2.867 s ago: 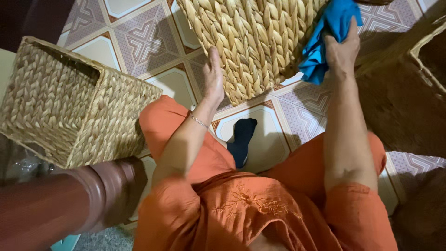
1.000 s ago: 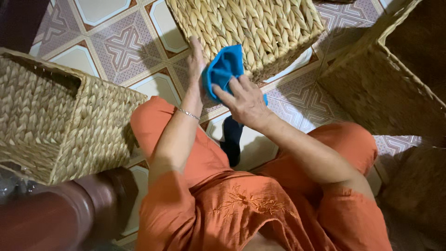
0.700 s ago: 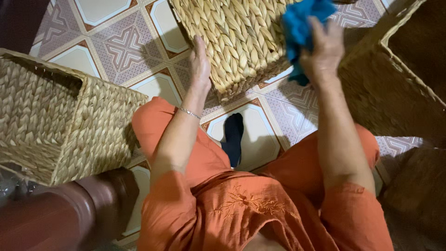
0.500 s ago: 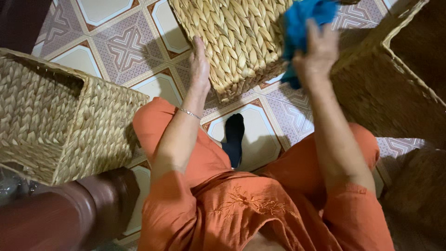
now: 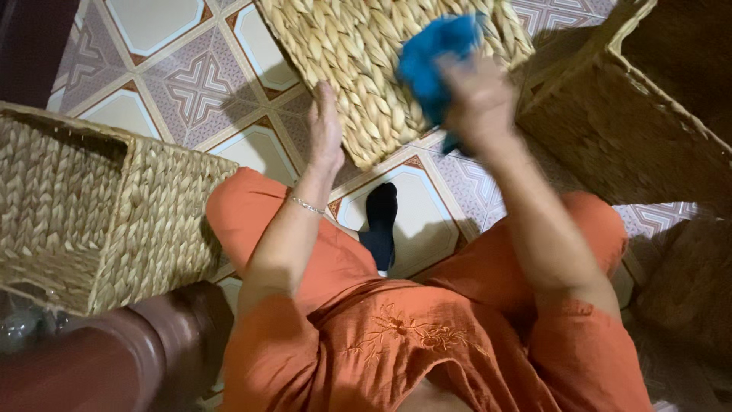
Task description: The person wipes the exterior and interior surfaces of woven baskets using a blue cloth. They rotate and tilt the baskets to access all sides and the inside, then set the cleaned basket aside.
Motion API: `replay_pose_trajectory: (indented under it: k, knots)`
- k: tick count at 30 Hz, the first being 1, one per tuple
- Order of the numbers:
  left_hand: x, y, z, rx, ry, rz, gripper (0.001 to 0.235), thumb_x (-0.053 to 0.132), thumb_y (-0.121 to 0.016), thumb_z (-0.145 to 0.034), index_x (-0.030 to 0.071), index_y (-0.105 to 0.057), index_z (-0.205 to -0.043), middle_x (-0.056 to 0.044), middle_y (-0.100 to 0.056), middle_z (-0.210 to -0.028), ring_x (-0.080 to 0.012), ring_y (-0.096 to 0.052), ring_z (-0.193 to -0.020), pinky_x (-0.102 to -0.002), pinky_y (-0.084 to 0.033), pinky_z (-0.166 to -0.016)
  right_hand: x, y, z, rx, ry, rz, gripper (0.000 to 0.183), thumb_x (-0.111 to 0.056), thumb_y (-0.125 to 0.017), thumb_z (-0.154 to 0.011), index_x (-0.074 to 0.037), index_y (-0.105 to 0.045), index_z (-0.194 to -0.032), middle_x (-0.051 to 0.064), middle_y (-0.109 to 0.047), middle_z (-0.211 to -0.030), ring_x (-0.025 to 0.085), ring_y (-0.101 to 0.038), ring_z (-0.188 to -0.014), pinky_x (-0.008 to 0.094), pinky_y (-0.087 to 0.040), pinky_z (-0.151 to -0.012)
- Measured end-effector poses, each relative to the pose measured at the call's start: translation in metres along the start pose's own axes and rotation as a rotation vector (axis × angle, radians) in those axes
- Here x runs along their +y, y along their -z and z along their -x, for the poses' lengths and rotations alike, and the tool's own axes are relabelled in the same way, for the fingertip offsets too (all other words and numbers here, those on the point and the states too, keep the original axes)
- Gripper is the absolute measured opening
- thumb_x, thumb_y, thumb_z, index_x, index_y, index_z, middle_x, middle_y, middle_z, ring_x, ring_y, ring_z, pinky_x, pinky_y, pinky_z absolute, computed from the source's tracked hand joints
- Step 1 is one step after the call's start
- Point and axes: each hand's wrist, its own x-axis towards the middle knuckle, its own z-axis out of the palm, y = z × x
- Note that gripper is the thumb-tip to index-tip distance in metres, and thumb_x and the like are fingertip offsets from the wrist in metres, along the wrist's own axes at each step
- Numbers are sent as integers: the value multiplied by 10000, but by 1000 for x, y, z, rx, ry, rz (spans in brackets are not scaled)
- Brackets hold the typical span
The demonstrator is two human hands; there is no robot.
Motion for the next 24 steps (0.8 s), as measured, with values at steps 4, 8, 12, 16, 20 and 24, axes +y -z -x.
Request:
replay_pose_trajectory:
  k: [4, 8, 12, 16, 20, 24]
  knots:
    - [-6, -2, 27, -43, 134, -37, 906, 606, -425, -1017, -19, -142, -1609, -207, -199, -1678, -292, -222, -1568, -394, -167, -1270, 72, -3, 18, 73, -258, 50, 710, 14, -758, -736, -119, -613, -1418, 201, -572, -1281, 411, -565, -1095, 500, -519, -886]
    - [-8, 12, 44, -136, 198, 104, 856, 551, -534, -990, -35, -293, -1565, -195, -371, -1608, -326, -311, -1533, -440, -228, -1257, 87, -12, 42, 76, -250, 64, 712, 23, -741, -739, -94, -587, -1424, 220, -522, -1346, 429, -529, -1152, 507, -502, -940]
    - [4, 30, 14, -131, 116, 88, 932, 561, -684, -948, -198, -472, -1446, -273, -546, -1533, -352, -386, -1530, -508, -277, -1263, 85, -9, 50, -9, -241, 59, 691, 17, -733, -735, -83, -568, -1399, 213, -521, -1263, 436, -525, -1166, 514, -503, -940]
    - [22, 21, -36, -157, 93, 273, 1090, 644, -702, -864, 51, -171, -1608, -219, -237, -1662, -397, -199, -1574, -597, -283, -1279, 83, 0, 53, -22, -222, 64, 708, 25, -702, -718, -92, -578, -1405, 195, -528, -1250, 422, -532, -1178, 510, -508, -937]
    - [37, 4, -43, -153, 125, 14, 1205, 781, -633, -780, 118, -84, -1623, -177, -44, -1717, -360, 19, -1564, -604, -165, -1227, 87, 5, 64, -22, -239, 56, 640, 9, -746, -762, -90, -610, -1379, 208, -540, -1242, 433, -540, -1129, 525, -494, -889]
    - [34, -5, -26, -119, 170, -177, 1272, 850, -552, -749, 94, -58, -1645, -188, 0, -1726, -361, 90, -1564, -630, 20, -1196, 112, 10, 81, -52, -401, -70, 537, -18, -796, -854, -102, -628, -1356, 216, -568, -1236, 430, -564, -1147, 535, -503, -934]
